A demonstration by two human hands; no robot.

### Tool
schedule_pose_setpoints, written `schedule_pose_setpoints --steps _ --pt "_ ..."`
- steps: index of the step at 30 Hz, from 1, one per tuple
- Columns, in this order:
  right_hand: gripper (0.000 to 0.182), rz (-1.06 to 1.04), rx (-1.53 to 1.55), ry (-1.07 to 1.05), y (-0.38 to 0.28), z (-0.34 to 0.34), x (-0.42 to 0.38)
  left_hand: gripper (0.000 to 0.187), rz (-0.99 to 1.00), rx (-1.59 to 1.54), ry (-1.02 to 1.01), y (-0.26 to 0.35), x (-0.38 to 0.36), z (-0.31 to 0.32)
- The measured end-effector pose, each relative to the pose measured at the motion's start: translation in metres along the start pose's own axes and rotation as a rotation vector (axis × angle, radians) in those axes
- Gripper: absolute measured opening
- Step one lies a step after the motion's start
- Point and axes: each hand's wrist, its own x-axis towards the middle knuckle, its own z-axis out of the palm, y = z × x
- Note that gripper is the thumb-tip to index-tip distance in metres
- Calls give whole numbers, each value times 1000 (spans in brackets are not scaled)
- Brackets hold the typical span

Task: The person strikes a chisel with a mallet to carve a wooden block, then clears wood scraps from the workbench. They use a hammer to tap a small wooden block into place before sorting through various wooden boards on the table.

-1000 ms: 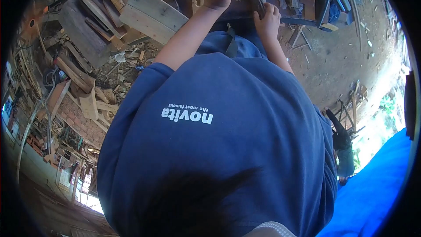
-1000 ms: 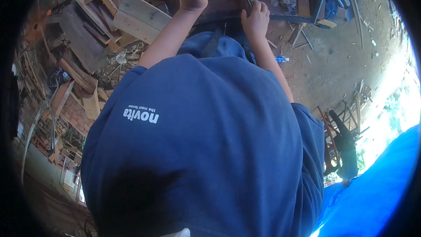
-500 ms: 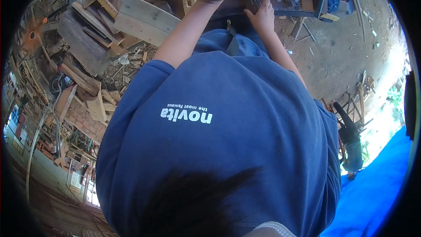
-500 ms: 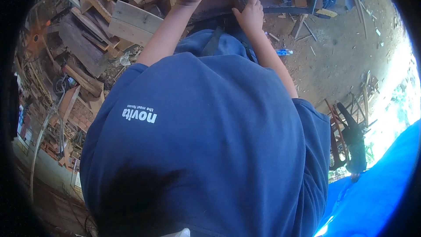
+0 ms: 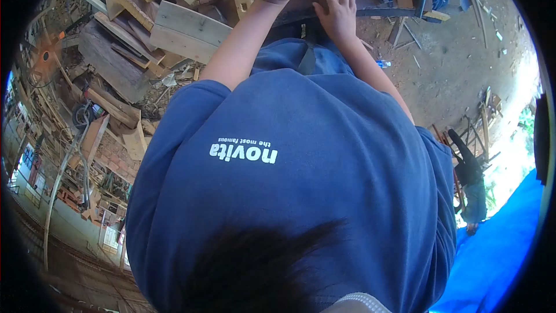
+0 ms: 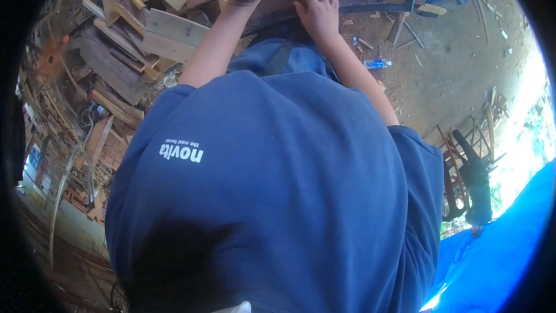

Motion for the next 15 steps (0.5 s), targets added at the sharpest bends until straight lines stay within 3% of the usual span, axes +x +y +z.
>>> schedule_pose_setpoints --steps 4,7,9,15 --pt "65 34 -128 6 -22 4 18 22 42 -62 -24 7 3 6" --pt "54 63 -233 -1 -32 5 29 18 17 72 -38 21 4 6" --pt "28 63 -162 139 -32 11 33 16 2 96 -38 25 2 6" --pt "25 165 -135 123 -24 31 28 11 -53 191 -112 41 3 12"
